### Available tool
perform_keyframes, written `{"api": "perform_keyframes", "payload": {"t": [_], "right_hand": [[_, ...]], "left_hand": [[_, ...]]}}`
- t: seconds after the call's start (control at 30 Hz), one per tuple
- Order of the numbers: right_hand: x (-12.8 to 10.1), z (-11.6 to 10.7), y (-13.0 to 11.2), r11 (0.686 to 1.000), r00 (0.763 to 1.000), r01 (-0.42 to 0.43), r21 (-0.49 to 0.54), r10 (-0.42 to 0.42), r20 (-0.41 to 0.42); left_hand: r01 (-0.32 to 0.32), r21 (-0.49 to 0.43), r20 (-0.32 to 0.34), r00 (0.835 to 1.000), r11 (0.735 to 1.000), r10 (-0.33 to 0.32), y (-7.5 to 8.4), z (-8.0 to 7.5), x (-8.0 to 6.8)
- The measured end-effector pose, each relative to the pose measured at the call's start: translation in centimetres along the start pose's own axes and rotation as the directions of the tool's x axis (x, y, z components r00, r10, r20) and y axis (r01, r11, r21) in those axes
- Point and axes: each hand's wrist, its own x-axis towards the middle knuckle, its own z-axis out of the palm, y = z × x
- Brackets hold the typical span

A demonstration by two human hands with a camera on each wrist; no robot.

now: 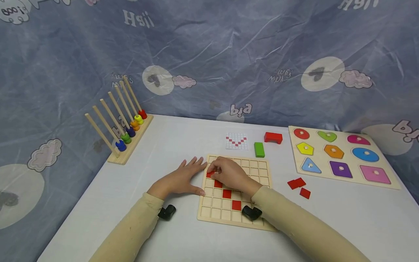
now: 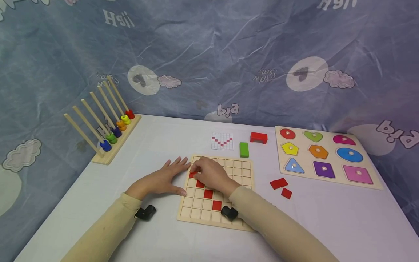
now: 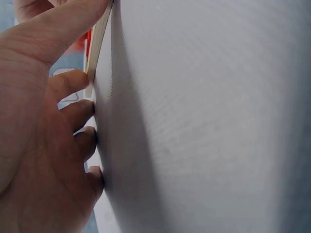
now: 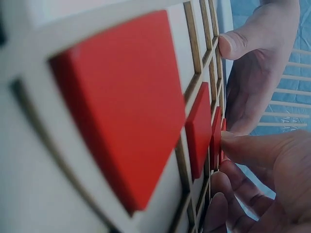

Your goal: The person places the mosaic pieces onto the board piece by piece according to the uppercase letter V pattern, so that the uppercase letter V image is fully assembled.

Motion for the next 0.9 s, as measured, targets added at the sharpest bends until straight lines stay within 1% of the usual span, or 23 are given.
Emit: {"api": "perform_keyframes", "payload": {"t": [0.4,0.6,0.9], "right_hand": [[0.13,0.13,0.14,1.000,1.000,0.018,-0.002,-0.018,0.006],[0.17,0.13,0.23,1.000,1.000,0.012,-0.003,-0.012,0.009],[-0.09,-0.24,0.51,0.999,0.999,0.013,0.033,-0.014,0.031]], "left_hand": [[0.017,0.011,0.004,1.000,1.000,-0.017,-0.07,0.04,-0.02],[0.012,0.017,0.001,1.000,1.000,-0.012,-0.10,0.05,-0.03],[0.006,0.008,0.003,1.000,1.000,-0.006,-0.03,0.03,0.04]]}}
